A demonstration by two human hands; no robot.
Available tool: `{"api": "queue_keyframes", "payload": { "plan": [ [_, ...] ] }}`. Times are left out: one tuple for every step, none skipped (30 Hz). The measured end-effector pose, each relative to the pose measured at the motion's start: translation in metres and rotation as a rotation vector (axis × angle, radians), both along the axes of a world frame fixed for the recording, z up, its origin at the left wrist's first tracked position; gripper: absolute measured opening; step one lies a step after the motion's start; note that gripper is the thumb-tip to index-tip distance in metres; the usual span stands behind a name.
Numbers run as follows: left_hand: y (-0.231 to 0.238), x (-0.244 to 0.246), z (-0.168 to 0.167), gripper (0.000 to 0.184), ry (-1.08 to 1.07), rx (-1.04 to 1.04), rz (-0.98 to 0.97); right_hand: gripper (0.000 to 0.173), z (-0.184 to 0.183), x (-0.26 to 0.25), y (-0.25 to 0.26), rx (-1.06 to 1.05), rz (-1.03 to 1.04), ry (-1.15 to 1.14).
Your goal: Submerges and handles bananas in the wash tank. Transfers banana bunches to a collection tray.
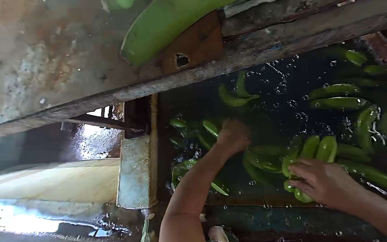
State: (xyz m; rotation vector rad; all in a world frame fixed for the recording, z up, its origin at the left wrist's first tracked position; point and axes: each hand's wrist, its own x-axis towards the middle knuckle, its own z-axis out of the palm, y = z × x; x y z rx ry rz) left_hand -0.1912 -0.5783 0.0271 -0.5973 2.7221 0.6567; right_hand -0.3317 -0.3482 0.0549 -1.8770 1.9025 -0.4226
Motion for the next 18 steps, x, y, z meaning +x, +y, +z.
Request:
{"api": "queue_keyframes", "payload": {
  "plan": [
    [-0.005, -0.012, -0.003, 0.038, 0.077, -0.059, 0.078, 0.026, -0.006, 0.005, 0.002, 0.009, -0.015, -0.008],
    [-0.014, -0.027, -0.006, 0.039, 0.139, -0.105, 0.155, 0.025, -0.013, 0.009, 0.004, 0.002, -0.035, -0.018],
    [-0.024, -0.042, -0.008, 0.043, 0.16, -0.115, 0.211, 0.024, -0.022, 0.012, 0.005, -0.011, -0.051, -0.037],
    [-0.034, -0.056, -0.013, 0.049, 0.168, -0.109, 0.246, 0.023, -0.031, 0.013, 0.006, -0.014, -0.063, -0.08],
    [-0.043, -0.069, -0.02, 0.057, 0.154, -0.099, 0.258, 0.021, -0.04, 0.012, 0.005, 0.0, -0.067, -0.139],
    [-0.051, -0.081, -0.03, 0.064, 0.136, -0.105, 0.261, 0.019, -0.049, 0.01, 0.004, 0.03, -0.067, -0.222],
    [-0.056, -0.091, -0.038, 0.064, 0.107, -0.118, 0.26, 0.016, -0.058, 0.006, 0.002, 0.056, -0.061, -0.312],
    [-0.06, -0.1, -0.044, 0.056, 0.074, -0.119, 0.256, 0.016, -0.068, 0.002, 0.001, 0.054, -0.053, -0.398],
    [-0.063, -0.106, -0.049, 0.048, 0.051, -0.117, 0.243, 0.021, -0.074, -0.003, 0.0, 0.033, -0.054, -0.473],
    [-0.062, -0.108, -0.053, 0.042, 0.043, -0.107, 0.221, 0.027, -0.078, -0.006, -0.002, -0.007, -0.077, -0.52],
    [-0.06, -0.105, -0.055, 0.034, 0.073, -0.097, 0.192, 0.033, -0.078, -0.01, -0.004, -0.049, -0.123, -0.547],
    [-0.055, -0.099, -0.057, 0.027, 0.125, -0.092, 0.153, 0.037, -0.078, -0.013, -0.007, -0.091, -0.191, -0.554],
    [-0.049, -0.092, -0.055, 0.021, 0.171, -0.065, 0.114, 0.04, -0.076, -0.016, -0.011, -0.111, -0.27, -0.557],
    [-0.041, -0.086, -0.047, 0.02, 0.18, -0.017, 0.08, 0.041, -0.075, -0.018, -0.016, -0.131, -0.345, -0.54],
    [-0.032, -0.081, -0.035, 0.02, 0.151, 0.042, 0.044, 0.043, -0.075, -0.018, -0.022, -0.137, -0.409, -0.513],
    [-0.021, -0.076, -0.022, 0.021, 0.112, 0.109, 0.009, 0.049, -0.073, -0.018, -0.029, -0.118, -0.454, -0.488],
    [-0.01, -0.073, -0.01, 0.024, 0.089, 0.164, -0.029, 0.061, -0.07, -0.018, -0.035, -0.08, -0.484, -0.465],
    [-0.002, -0.072, 0.002, 0.03, 0.054, 0.22, -0.057, 0.074, -0.066, -0.018, -0.041, -0.029, -0.498, -0.445]
  ]
}}
